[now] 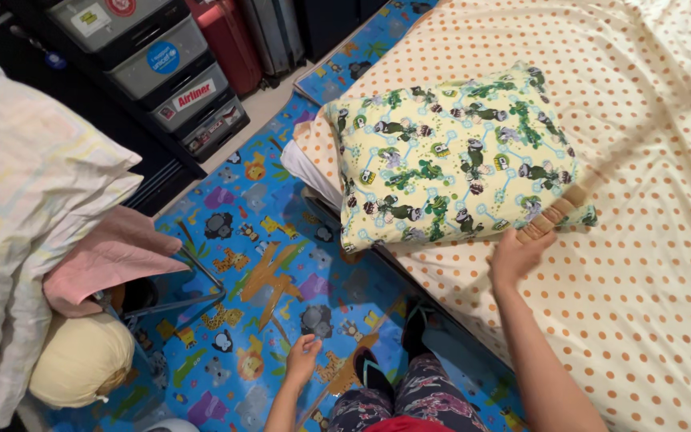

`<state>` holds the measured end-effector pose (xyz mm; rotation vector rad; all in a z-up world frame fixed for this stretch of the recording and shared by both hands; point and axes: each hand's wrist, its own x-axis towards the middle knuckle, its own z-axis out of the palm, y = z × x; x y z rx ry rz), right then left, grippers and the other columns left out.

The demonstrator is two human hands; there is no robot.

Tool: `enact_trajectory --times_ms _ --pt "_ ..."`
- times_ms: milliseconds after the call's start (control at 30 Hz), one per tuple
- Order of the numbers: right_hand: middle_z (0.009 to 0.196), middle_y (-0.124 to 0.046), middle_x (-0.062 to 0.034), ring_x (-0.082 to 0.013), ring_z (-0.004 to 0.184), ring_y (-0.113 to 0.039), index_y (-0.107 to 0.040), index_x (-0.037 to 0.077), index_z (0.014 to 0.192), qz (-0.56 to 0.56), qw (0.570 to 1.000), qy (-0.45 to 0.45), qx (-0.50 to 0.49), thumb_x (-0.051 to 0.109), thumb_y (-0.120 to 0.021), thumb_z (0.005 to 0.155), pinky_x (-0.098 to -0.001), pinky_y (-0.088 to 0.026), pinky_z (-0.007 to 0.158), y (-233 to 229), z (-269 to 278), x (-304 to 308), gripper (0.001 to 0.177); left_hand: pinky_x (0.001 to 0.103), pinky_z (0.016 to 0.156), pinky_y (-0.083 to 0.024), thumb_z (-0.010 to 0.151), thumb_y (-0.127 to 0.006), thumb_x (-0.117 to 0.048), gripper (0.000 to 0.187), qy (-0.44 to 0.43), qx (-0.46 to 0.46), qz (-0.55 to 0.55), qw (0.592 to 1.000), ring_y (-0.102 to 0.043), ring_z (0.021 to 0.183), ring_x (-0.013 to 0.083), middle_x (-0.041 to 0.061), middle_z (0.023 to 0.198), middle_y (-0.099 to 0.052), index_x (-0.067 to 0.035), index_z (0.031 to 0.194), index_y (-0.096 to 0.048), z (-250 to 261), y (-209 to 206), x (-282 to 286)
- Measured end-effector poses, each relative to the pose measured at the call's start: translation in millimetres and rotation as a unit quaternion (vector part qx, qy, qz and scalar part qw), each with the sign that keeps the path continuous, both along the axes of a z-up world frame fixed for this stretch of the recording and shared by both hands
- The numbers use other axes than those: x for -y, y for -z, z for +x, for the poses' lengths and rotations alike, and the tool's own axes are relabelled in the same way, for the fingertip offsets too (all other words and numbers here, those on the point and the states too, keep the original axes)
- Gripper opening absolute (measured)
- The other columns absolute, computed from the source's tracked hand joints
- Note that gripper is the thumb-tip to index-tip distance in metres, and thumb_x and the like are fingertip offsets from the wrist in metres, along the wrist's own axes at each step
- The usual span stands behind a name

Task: The person straightens a polka-dotted bedsheet and uses a small broom to tap and sweep several pillows and a folded blanket on the bed. They then move the pillows and blanket to a nearby chair and place remote controls on a side table.

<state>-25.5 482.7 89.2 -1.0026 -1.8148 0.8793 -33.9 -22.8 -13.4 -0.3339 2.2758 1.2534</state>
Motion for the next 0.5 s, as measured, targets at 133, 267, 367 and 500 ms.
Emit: enact_trajectory --times_ms 133,267,367,500 --pt "0.104 -0.069 -0.0307 -0.0478 0.094 -0.068 -0.044 0.002 0.138 -0.021 0.940 -0.131 0.316 0.021 -0.066 0.090 -0.0573 -0.053 0.083 69 -6 82 0.056 0.035 0.093 -0.054 0.089 -0.073 -0.034 0.045 -0.003 0.003 -0.007 1.000 -0.072 0.108 0.0195 0.007 0.117 -0.077 -0.011 0.126 -0.068 13 -2 5" --pt "0.094 -0.071 -0.0291 -0.0486 0.092 -0.069 -0.044 0.003 0.134 -0.094 0.842 -0.271 0.457 0.022 -0.068 0.086 -0.0586 -0.054 0.083 98 25 149 0.057 0.035 0.092 -0.055 0.088 -0.075 -0.036 0.046 0.008 -0.014 -0.028 0.999 -0.072 0.109 0.0198 0.009 0.114 -0.078 -0.010 0.125 -0.068 6 -6 4" --pt "0.087 -0.072 -0.0258 -0.0470 0.084 -0.070 -0.047 0.006 0.130 -0.030 0.830 -0.303 0.467 0.022 -0.068 0.083 -0.0574 -0.056 0.075 68 48 129 0.055 0.037 0.090 -0.057 0.089 -0.074 -0.036 0.046 0.008 0.005 -0.015 1.000 -0.074 0.106 0.0224 0.008 0.115 -0.078 -0.011 0.126 -0.068 8 -4 -9" --pt "0.083 -0.073 -0.0232 -0.0441 0.077 -0.070 -0.058 0.014 0.124 0.080 0.836 -0.351 0.414 0.019 -0.067 0.078 -0.0566 -0.055 0.072 0 54 68 0.047 0.035 0.093 -0.055 0.088 -0.073 -0.034 0.046 0.034 -0.007 -0.020 0.999 -0.072 0.109 0.0217 0.009 0.117 -0.077 -0.011 0.127 -0.068 -9 0 -30"
